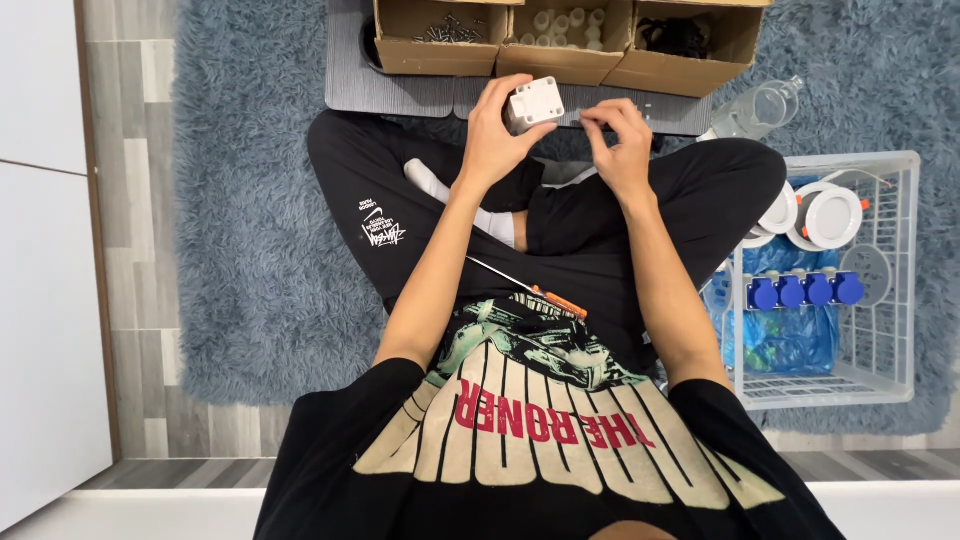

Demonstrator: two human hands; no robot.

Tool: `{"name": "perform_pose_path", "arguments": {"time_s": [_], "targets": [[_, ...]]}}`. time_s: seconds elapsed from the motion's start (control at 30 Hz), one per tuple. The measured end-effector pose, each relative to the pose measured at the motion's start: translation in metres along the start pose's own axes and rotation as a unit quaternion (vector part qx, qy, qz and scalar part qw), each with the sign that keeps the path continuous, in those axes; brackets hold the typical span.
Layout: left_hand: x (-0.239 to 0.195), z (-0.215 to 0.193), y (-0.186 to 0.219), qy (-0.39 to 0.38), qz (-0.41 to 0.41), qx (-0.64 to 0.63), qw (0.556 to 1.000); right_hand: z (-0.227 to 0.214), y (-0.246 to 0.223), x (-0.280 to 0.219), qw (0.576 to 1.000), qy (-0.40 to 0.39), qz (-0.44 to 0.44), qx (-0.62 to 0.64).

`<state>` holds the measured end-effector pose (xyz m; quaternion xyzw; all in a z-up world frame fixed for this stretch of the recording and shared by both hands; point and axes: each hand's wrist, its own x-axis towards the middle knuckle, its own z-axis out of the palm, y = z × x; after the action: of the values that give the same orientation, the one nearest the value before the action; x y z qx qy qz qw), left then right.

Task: Assembling electrical components by prying housings with a screwdriver and fitting inserts into them

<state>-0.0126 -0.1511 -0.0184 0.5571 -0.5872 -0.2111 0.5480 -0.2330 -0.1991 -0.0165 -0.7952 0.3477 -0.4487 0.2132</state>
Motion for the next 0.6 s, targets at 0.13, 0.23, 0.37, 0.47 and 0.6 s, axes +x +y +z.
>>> {"name": "perform_pose_path", "arguments": {"time_s": [0.13, 0.23, 0.37, 0.47, 0.6], "targets": [[-0.002, 0.002, -0.009, -0.004, 0.005, 0.007, 1.0, 0.003, 0.005, 0.0, 1.0, 0.0, -0.011, 0.006], [-0.002, 0.002, -0.008, -0.005, 0.011, -0.002, 1.0, 0.001, -0.001, 0.004, 1.0, -0.003, -0.022, 0.0], [-0.003, 0.002, -0.008, -0.008, 0.001, -0.008, 1.0, -0.001, -0.016, 0.013, 1.0, -0.014, -0.018, 0.019], [-0.003, 0.004, -0.012, -0.013, 0.003, -0.002, 1.0, 0.0, -0.03, 0.025, 1.0, -0.005, -0.016, 0.02], [-0.004, 0.005, -0.014, -0.015, 0.0, -0.014, 1.0, 0.009, -0.047, 0.043, 0.998, -0.022, -0.037, 0.046]]}}
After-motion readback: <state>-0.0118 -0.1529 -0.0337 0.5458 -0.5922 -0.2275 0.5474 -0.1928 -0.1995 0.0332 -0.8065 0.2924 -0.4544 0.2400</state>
